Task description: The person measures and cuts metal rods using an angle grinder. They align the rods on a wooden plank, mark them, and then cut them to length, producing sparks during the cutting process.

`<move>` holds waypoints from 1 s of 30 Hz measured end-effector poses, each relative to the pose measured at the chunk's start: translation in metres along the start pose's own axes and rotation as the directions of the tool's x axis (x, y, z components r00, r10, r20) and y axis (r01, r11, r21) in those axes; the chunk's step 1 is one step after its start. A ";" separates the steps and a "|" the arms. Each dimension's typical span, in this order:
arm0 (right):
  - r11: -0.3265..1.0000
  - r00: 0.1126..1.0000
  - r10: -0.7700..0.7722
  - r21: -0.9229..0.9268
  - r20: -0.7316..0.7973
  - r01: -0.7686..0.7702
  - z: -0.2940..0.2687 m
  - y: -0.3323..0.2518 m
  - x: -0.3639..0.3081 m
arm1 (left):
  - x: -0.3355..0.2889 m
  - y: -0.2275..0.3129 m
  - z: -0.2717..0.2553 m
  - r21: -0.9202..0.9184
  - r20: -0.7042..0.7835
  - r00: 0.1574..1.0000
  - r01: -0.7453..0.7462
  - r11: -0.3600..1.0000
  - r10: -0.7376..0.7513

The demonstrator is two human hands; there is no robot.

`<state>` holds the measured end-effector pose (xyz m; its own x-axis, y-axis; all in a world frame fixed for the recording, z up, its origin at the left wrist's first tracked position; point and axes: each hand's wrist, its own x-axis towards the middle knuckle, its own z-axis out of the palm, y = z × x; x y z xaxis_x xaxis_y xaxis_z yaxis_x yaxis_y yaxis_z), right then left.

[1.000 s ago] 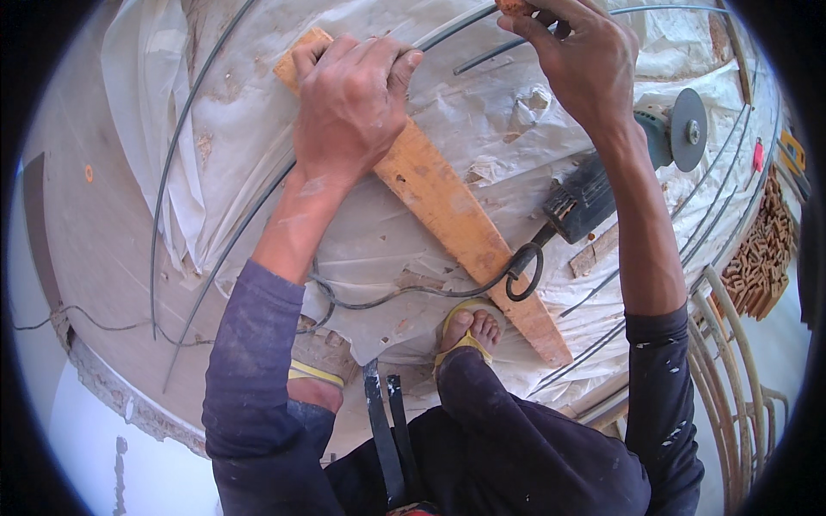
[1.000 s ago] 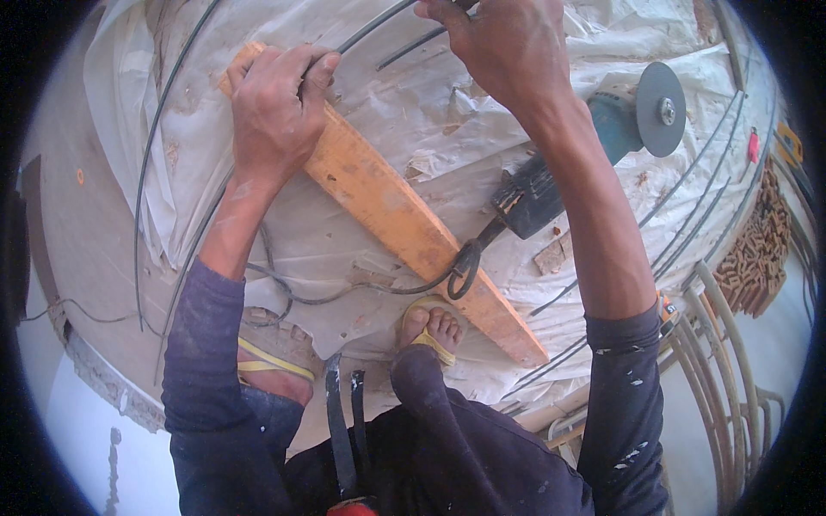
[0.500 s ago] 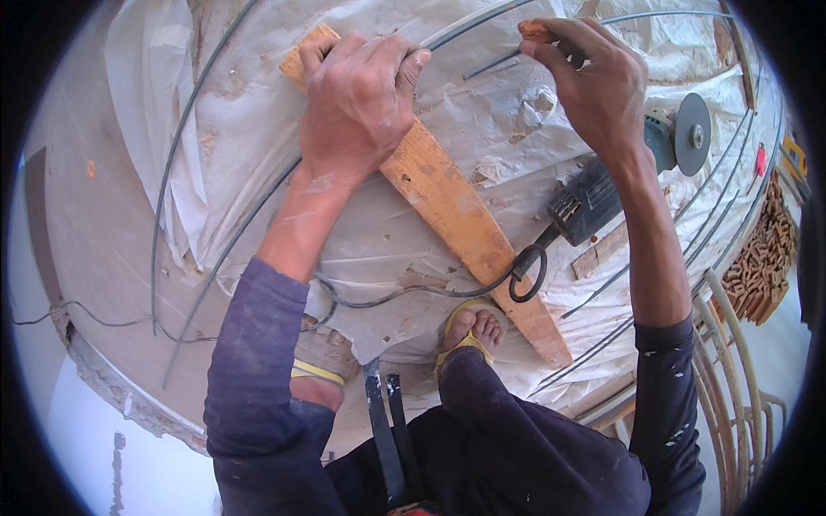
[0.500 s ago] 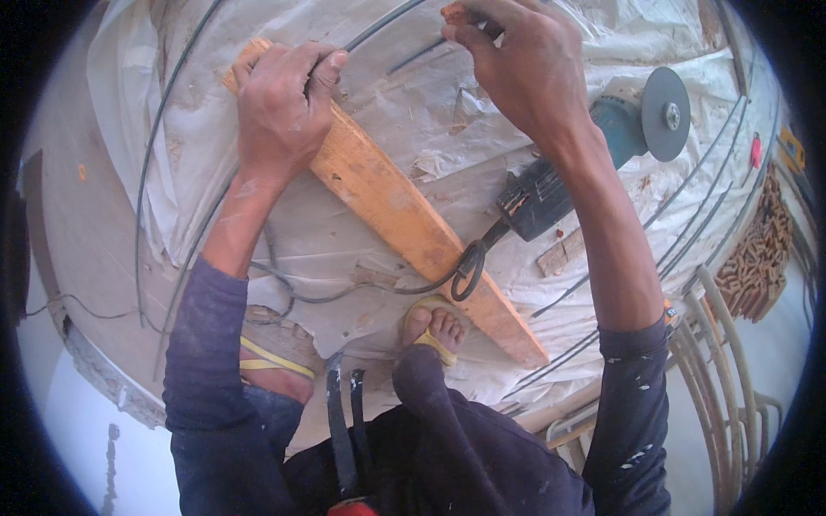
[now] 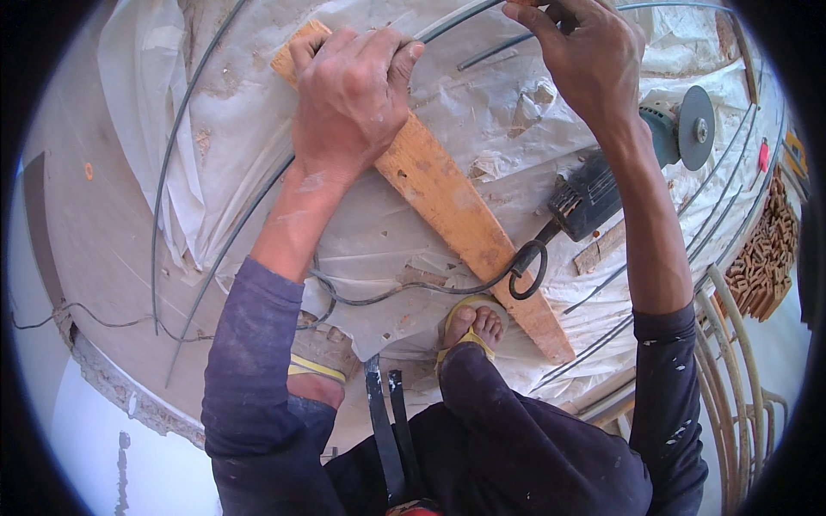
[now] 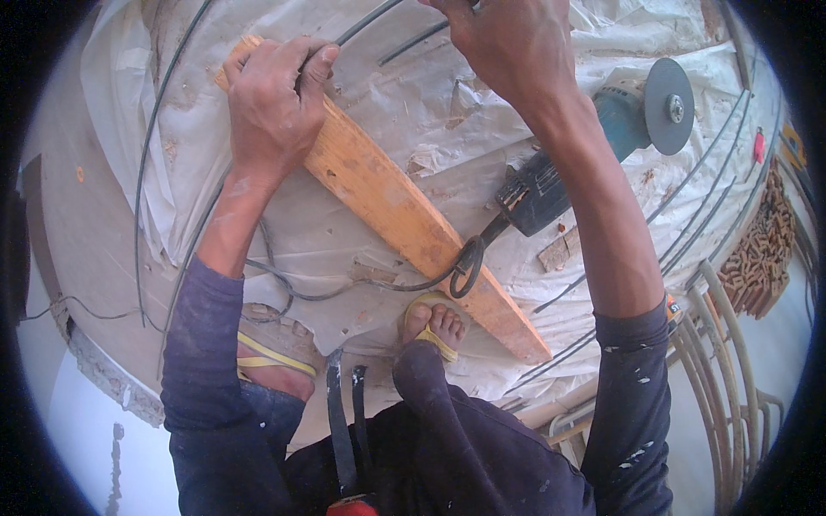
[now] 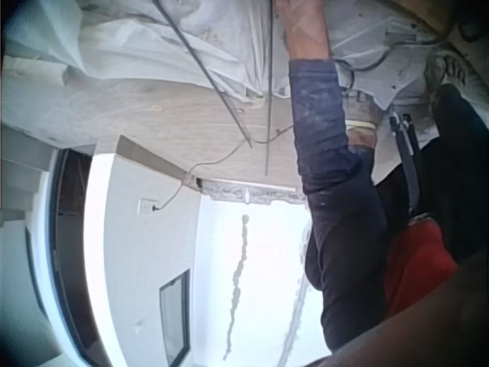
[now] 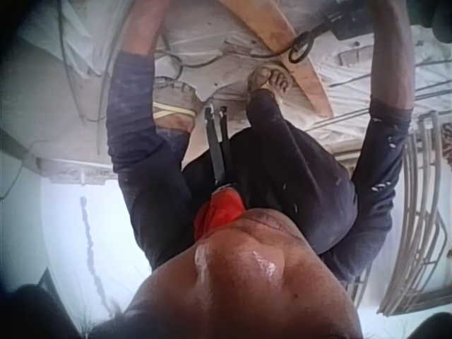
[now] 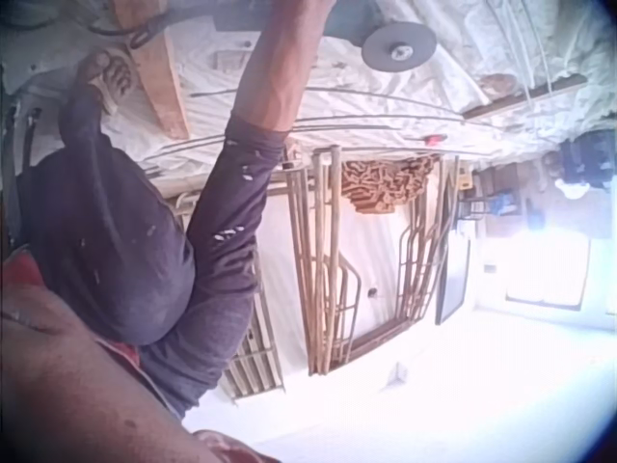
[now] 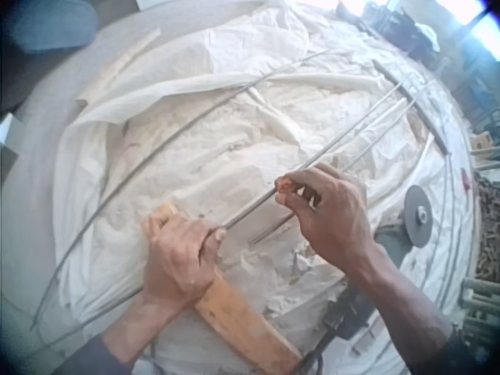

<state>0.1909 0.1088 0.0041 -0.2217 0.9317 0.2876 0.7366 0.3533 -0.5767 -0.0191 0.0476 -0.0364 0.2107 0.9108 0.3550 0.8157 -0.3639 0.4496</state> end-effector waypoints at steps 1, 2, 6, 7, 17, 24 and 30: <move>1.000 1.000 -0.004 -0.008 0.010 0.004 0.000 0.000 0.000 | 0.000 0.000 0.000 0.003 0.002 1.000 0.002 1.000 -0.002; 1.000 1.000 -0.007 -0.017 0.019 0.008 -0.001 -0.001 0.000 | -0.001 -0.001 0.000 0.005 0.005 1.000 0.004 1.000 -0.004; 0.997 0.990 0.021 -0.074 0.140 -0.011 -0.015 -0.017 0.004 | -0.002 -0.004 0.001 -0.005 0.013 1.000 0.026 1.000 -0.026; 0.992 0.990 -0.016 -0.118 0.143 0.033 -0.014 -0.009 -0.001 | -0.002 -0.003 0.002 -0.019 0.017 0.999 0.034 0.999 -0.034; 1.000 0.999 -0.010 -0.007 0.036 0.011 -0.005 -0.007 0.003 | -0.001 -0.001 0.000 0.023 0.030 0.999 0.015 1.000 -0.016; 1.000 0.999 -0.009 0.019 0.040 0.008 -0.001 -0.008 0.002 | -0.002 -0.001 0.000 0.038 0.027 1.000 0.010 0.999 -0.011; 0.996 0.993 0.019 -0.085 0.115 -0.009 -0.016 -0.023 0.006 | 0.001 0.001 -0.001 0.045 0.046 0.999 0.017 0.999 -0.019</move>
<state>0.1827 0.1050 0.0319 -0.2798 0.9419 0.1861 0.7906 0.3360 -0.5120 -0.0183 0.0479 -0.0350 0.2197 0.9257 0.3079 0.8426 -0.3391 0.4185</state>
